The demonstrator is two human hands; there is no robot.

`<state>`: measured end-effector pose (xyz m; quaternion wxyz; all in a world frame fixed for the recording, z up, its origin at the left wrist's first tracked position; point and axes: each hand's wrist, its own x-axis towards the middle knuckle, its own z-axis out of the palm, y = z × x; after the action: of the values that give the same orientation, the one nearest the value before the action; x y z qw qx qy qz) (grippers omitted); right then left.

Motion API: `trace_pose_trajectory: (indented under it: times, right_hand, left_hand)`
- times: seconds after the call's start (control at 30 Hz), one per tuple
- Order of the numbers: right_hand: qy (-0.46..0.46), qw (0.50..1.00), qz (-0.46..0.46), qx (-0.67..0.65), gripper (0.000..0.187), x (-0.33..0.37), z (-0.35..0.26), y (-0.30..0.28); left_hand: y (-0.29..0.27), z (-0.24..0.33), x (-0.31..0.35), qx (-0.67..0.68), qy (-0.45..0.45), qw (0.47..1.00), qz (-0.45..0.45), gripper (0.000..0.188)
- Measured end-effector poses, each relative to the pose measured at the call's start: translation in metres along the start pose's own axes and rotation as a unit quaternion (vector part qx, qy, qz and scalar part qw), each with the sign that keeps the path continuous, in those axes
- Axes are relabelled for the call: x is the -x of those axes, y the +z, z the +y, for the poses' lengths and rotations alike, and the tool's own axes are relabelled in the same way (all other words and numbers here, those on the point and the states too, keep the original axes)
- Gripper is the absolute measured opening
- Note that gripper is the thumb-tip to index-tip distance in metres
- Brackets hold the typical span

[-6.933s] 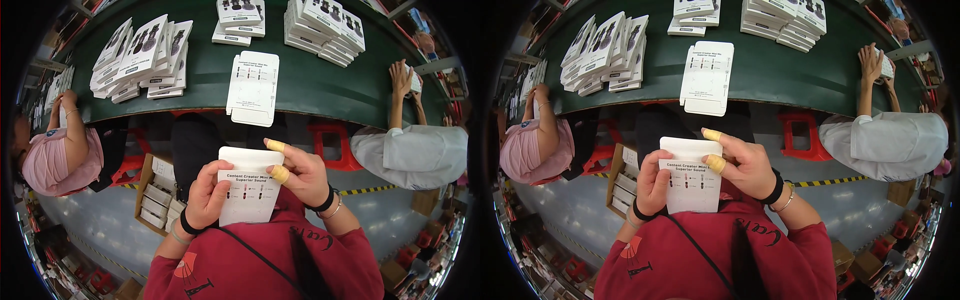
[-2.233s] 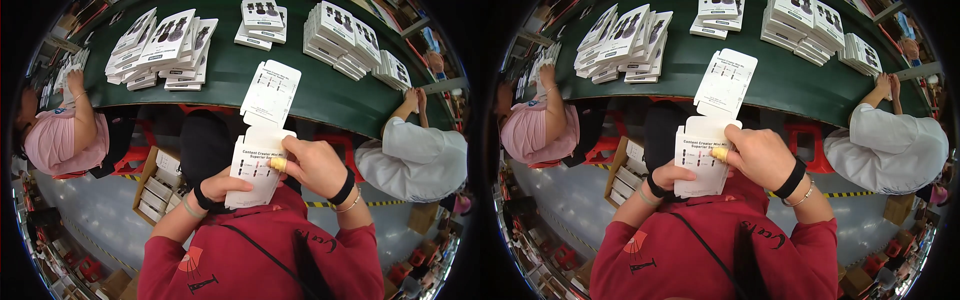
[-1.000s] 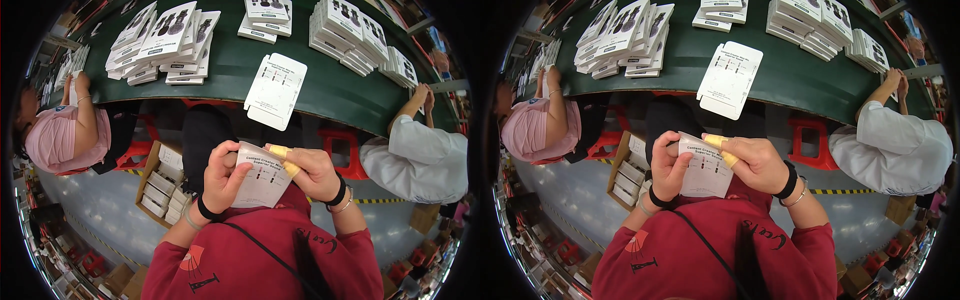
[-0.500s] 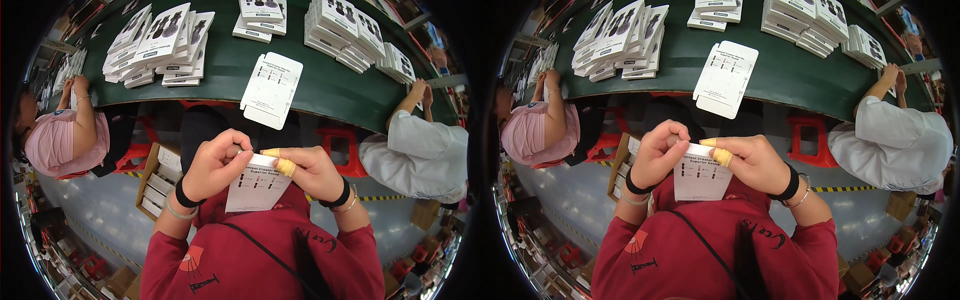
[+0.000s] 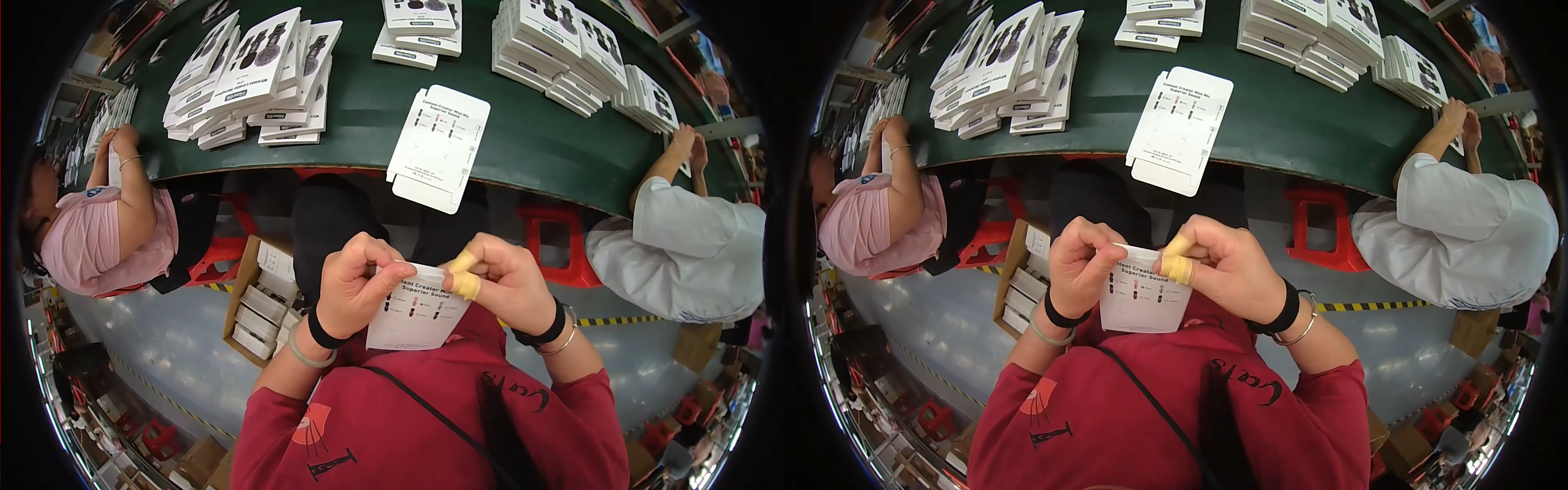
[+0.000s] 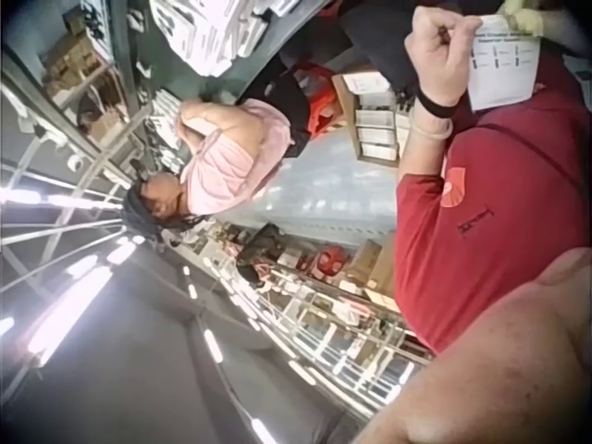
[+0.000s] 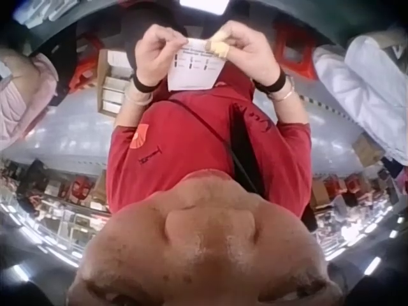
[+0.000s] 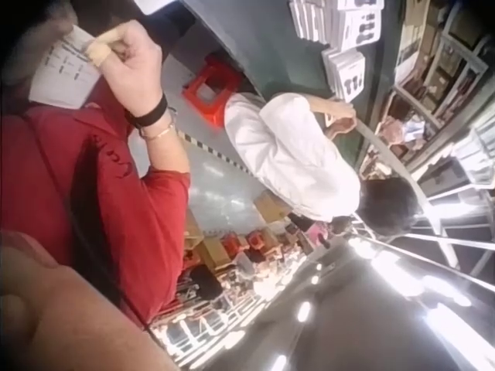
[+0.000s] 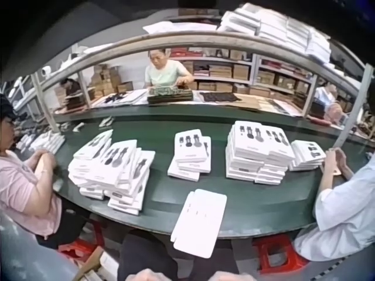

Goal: Manually folding and assembling small white cardboard boxes at a factory workbench.

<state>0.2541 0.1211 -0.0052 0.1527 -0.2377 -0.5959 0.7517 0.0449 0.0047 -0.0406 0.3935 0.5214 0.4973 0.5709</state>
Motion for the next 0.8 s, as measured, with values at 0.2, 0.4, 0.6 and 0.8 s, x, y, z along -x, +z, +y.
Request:
trace_pose_trajectory:
  times: [0.2, 0.4, 0.6, 0.8]
  right_hand:
    - [0.036, 0.984, -0.025, 0.170, 0.025, 0.011, -0.024, -0.013]
    - [-0.079, 0.930, 0.138, 0.332, 0.040, 0.049, -0.055, -0.052]
    - [-0.177, 0.779, 0.477, 0.366, 0.034, 0.034, 0.019, -0.123]
    - [-0.120, 0.681, 0.422, 0.587, 0.041, 0.024, 0.081, -0.155]
  left_hand:
    - [0.014, 0.002, -0.014, -0.019, 0.028, 0.999, -0.017, 0.012]
    - [0.014, 0.001, -0.078, -0.071, -0.075, 0.991, 0.088, 0.026]
    - [0.014, -0.050, -0.125, -0.579, 0.069, 0.804, 0.119, 0.053]
    - [0.014, -0.060, -0.149, -0.578, -0.070, 0.809, 0.077, 0.064]
